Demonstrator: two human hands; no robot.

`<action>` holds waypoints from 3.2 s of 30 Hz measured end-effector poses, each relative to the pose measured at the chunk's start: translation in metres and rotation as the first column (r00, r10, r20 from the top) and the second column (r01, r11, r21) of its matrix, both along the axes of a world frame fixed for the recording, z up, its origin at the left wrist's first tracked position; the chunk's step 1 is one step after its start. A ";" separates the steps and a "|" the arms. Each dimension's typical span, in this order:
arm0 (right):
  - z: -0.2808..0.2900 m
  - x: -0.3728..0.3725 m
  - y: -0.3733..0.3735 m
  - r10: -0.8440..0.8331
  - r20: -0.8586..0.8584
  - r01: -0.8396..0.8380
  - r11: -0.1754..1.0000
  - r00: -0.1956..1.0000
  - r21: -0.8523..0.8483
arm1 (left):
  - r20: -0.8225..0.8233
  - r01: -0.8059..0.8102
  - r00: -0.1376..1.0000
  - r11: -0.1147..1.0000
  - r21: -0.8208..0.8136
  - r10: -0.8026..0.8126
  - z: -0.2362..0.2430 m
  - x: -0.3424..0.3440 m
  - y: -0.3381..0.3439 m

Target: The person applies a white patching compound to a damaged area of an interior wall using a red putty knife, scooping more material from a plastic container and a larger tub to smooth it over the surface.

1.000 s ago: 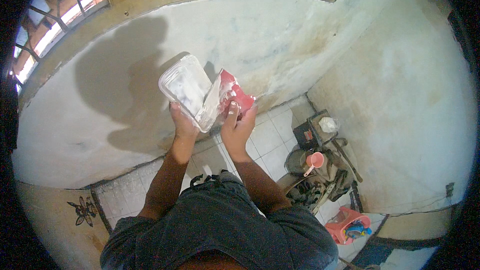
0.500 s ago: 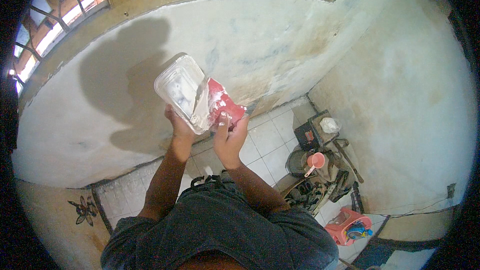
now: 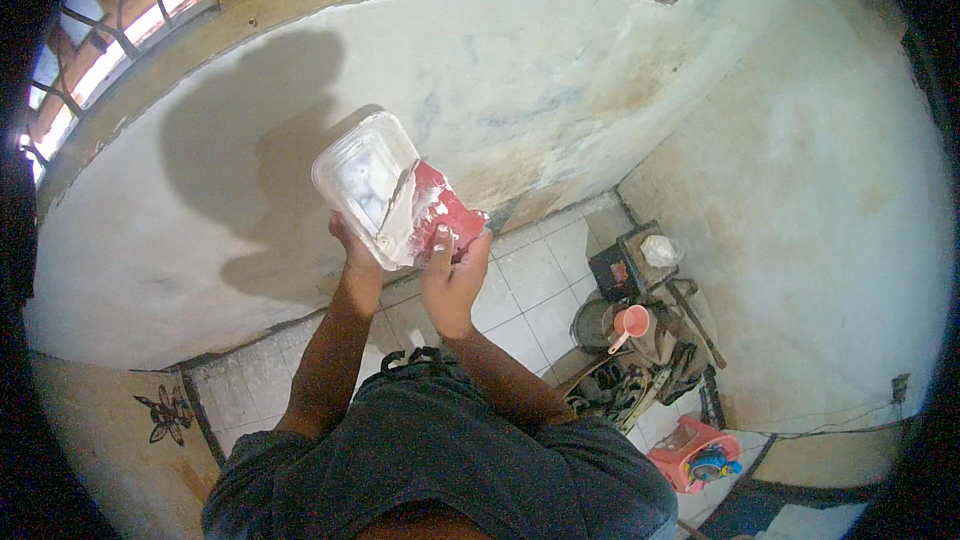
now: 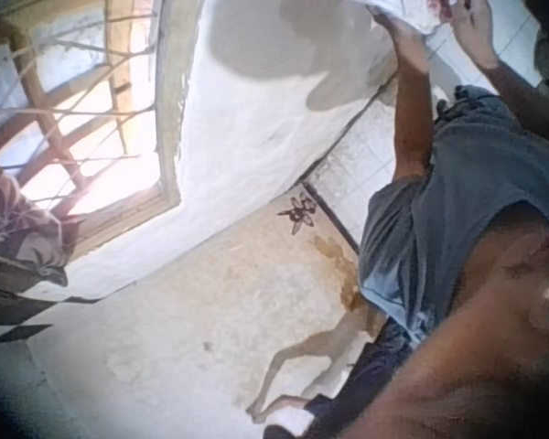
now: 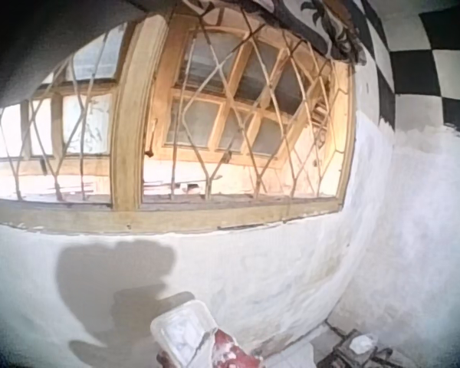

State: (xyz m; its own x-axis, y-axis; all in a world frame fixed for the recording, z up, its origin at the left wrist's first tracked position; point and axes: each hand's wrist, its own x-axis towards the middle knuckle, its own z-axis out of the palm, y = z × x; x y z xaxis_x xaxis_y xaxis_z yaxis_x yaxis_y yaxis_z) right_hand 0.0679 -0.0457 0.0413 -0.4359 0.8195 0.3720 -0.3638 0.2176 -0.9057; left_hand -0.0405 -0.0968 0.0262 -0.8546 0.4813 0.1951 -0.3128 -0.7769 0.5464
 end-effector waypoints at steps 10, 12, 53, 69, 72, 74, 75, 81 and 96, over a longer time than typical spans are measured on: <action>0.015 0.010 0.002 -0.055 0.231 0.002 0.975 0.971 0.224 | 0.126 0.054 0.990 0.996 0.070 -0.062 -0.007 -0.003 0.007; 0.018 0.007 -0.004 -0.003 0.164 -0.027 0.984 0.986 0.177 | 0.104 0.083 0.990 0.993 0.078 -0.091 -0.006 -0.001 0.008; 0.041 -0.052 0.281 0.084 -0.506 -0.327 0.850 0.859 -0.414 | 0.401 0.559 0.805 0.784 -0.270 -0.437 -0.093 0.003 0.047; 0.111 -0.115 0.432 -0.380 -0.254 0.277 0.005 0.889 0.961 | 0.430 0.398 0.853 0.902 -0.169 -0.296 -0.073 0.017 0.067; 0.102 -0.094 0.440 -0.332 0.152 -0.137 0.068 0.931 0.988 | 0.459 0.373 0.849 0.912 -0.172 -0.262 -0.066 0.017 0.076; 0.078 -0.058 0.452 -0.263 0.261 -0.263 0.029 0.929 0.964 | 0.455 0.365 0.855 0.912 -0.188 -0.249 -0.069 0.021 0.090; 0.076 -0.043 0.457 -0.277 0.255 -0.259 0.021 0.926 0.966 | 0.457 0.399 0.839 0.905 -0.148 -0.295 -0.069 0.019 0.097; 0.100 -0.044 0.472 0.054 -0.193 0.039 0.895 0.980 0.445 | 0.413 0.504 0.806 0.858 -0.104 -0.424 -0.072 0.022 0.115; 0.133 -0.095 0.374 -0.257 0.012 0.204 0.792 0.966 0.576 | 0.481 0.365 0.839 0.919 -0.149 -0.255 -0.091 0.044 0.087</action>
